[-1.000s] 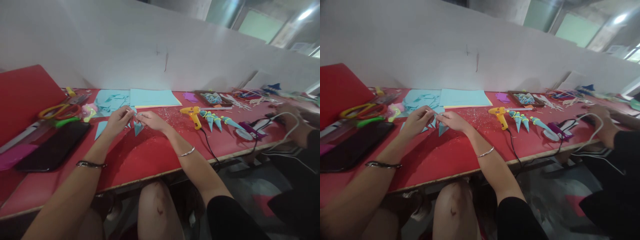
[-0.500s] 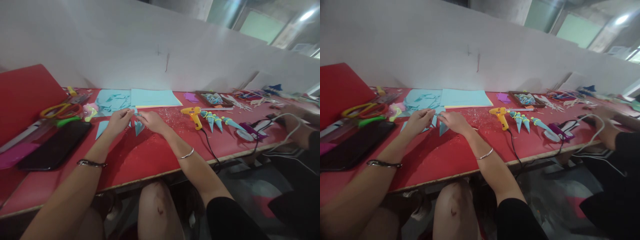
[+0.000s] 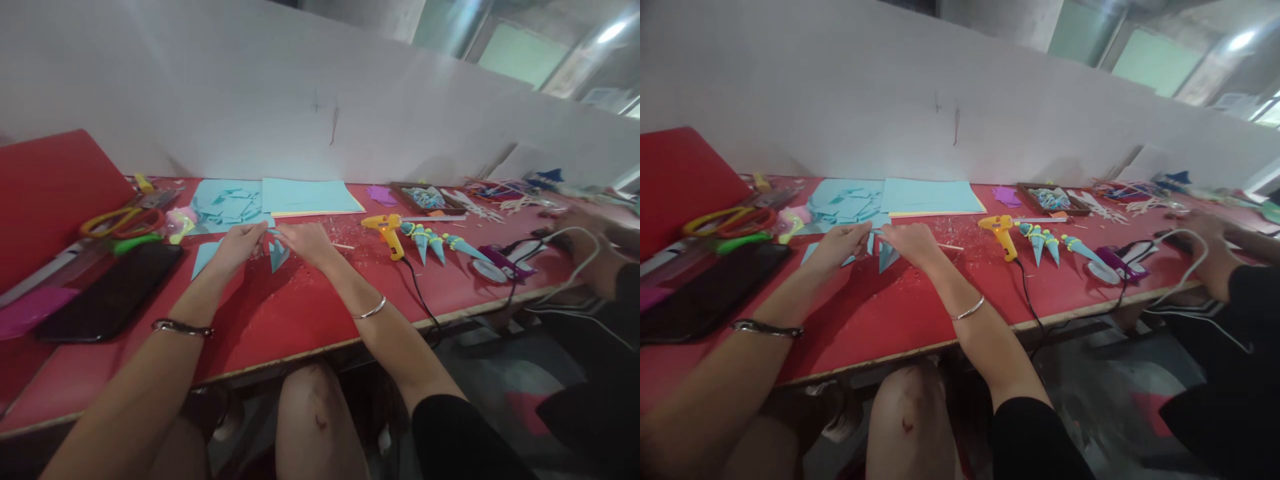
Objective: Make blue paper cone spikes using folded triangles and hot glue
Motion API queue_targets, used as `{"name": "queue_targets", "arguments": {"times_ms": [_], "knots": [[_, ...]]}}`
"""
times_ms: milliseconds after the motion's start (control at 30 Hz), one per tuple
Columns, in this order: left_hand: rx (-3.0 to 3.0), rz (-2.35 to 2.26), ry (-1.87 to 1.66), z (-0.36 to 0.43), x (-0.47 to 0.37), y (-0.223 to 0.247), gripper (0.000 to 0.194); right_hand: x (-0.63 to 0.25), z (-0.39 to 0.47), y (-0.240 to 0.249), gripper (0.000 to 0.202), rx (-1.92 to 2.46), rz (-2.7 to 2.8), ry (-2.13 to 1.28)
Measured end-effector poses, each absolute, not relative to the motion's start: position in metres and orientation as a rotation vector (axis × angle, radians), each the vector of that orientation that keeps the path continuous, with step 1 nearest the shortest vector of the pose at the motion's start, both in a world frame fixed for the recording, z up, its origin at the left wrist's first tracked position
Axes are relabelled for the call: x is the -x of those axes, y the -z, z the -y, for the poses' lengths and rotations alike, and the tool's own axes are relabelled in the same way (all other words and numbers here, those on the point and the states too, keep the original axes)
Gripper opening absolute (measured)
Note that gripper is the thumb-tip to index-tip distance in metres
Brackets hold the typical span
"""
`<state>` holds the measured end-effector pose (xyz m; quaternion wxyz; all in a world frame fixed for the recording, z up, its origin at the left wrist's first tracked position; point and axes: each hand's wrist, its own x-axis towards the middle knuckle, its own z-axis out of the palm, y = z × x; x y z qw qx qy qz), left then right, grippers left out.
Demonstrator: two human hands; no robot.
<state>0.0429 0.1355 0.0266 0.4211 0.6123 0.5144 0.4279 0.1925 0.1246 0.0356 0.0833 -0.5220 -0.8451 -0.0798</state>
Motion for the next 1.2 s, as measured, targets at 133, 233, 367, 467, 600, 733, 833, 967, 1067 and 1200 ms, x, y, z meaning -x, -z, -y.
{"name": "queue_targets", "arguments": {"times_ms": [133,233,367,467,600,733,833,967,1067,1200], "knots": [[-1.396,-1.282,-1.053,-0.1357,-0.0418,-0.0259,0.038,-0.1940,-0.1249,-0.0354,0.055,1.534,2.512,0.302],[-1.295,-1.268,-1.029,-0.1358,-0.0414,-0.0260,0.037,-0.1939,-0.1264,-0.0337,0.059,1.501,2.523,0.355],[-1.229,-1.313,-0.989,-0.1366,-0.0412,-0.0252,0.036,-0.1928,-0.1264,-0.0324,0.058,1.480,2.543,0.355],[-1.291,-1.341,-1.001,-0.1387,-0.0406,-0.0232,0.036,-0.1920,-0.1258,-0.0322,0.057,1.488,2.536,0.339],[-1.356,-1.317,-1.047,-0.1406,-0.0401,-0.0213,0.036,-0.1922,-0.1261,-0.0328,0.056,1.482,2.531,0.334],[-1.369,-1.332,-1.056,-0.1408,-0.0400,-0.0210,0.034,-0.1928,-0.1261,-0.0340,0.056,1.485,2.536,0.330],[-1.398,-1.349,-1.058,-0.1405,-0.0405,-0.0216,0.034,-0.1921,-0.1257,-0.0339,0.053,1.495,2.519,0.298],[-1.509,-1.369,-1.079,-0.1399,-0.0412,-0.0232,0.038,-0.1904,-0.1261,-0.0321,0.049,1.536,2.475,0.256],[-1.610,-1.408,-1.079,-0.1400,-0.0404,-0.0234,0.039,-0.1907,-0.1267,-0.0309,0.048,1.543,2.456,0.209],[-1.715,-1.459,-1.080,-0.1405,-0.0382,-0.0216,0.037,-0.1937,-0.1285,-0.0302,0.046,1.535,2.428,0.141]]}}
